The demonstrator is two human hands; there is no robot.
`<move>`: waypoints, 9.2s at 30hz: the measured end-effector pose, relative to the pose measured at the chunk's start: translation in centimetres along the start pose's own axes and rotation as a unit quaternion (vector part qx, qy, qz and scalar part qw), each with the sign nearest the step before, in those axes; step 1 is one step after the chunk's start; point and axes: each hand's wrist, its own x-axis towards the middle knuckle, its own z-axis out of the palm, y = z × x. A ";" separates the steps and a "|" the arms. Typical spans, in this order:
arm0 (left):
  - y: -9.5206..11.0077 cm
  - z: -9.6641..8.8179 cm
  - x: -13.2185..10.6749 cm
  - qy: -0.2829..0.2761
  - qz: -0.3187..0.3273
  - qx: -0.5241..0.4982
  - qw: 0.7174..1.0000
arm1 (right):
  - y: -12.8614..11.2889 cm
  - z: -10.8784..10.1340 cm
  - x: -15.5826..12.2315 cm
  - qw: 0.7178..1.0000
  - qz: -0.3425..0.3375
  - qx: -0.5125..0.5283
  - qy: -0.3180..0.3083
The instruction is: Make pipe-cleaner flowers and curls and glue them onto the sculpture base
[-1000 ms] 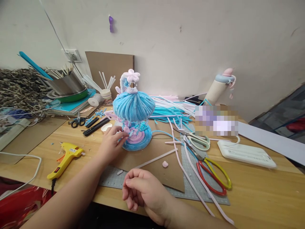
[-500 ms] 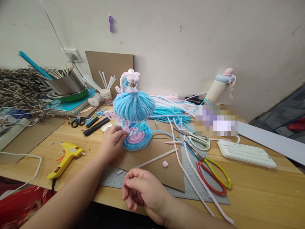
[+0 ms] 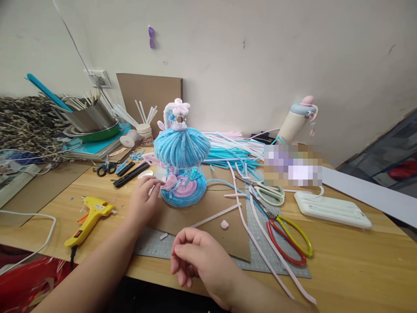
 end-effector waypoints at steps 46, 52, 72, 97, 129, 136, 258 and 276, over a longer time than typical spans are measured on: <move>11.9 4.3 -0.9 -0.229 0.003 -0.364 0.903 | -3.4 -10.0 -1.2 0.976 -0.009 0.215 0.039; 11.6 4.8 -0.9 -0.208 -0.031 -0.353 0.912 | -2.8 -9.2 -0.9 0.983 -0.125 0.044 0.126; 12.1 4.1 -0.2 -0.353 -0.167 -0.517 0.762 | -3.5 -9.3 -1.6 0.965 -0.187 -0.114 0.148; 11.8 4.7 -0.5 -0.406 -0.301 -0.687 0.522 | -2.7 -9.7 -0.9 0.987 -0.139 0.029 0.076; 12.8 4.3 -1.3 -0.276 -0.167 -0.463 0.826 | -2.5 -9.3 -1.8 0.726 -0.358 -0.524 0.264; 12.8 4.7 -1.2 -0.282 -0.204 -0.489 0.800 | -2.6 -9.7 -1.3 0.810 -0.272 -0.451 0.256; 11.9 4.1 -1.6 -0.092 0.104 -0.223 0.965 | -2.2 -9.9 -1.4 0.830 -0.311 -0.426 0.183; 12.1 4.5 -2.2 -0.116 0.094 -0.187 0.971 | -2.0 -9.5 -1.7 0.687 -0.325 -0.595 0.261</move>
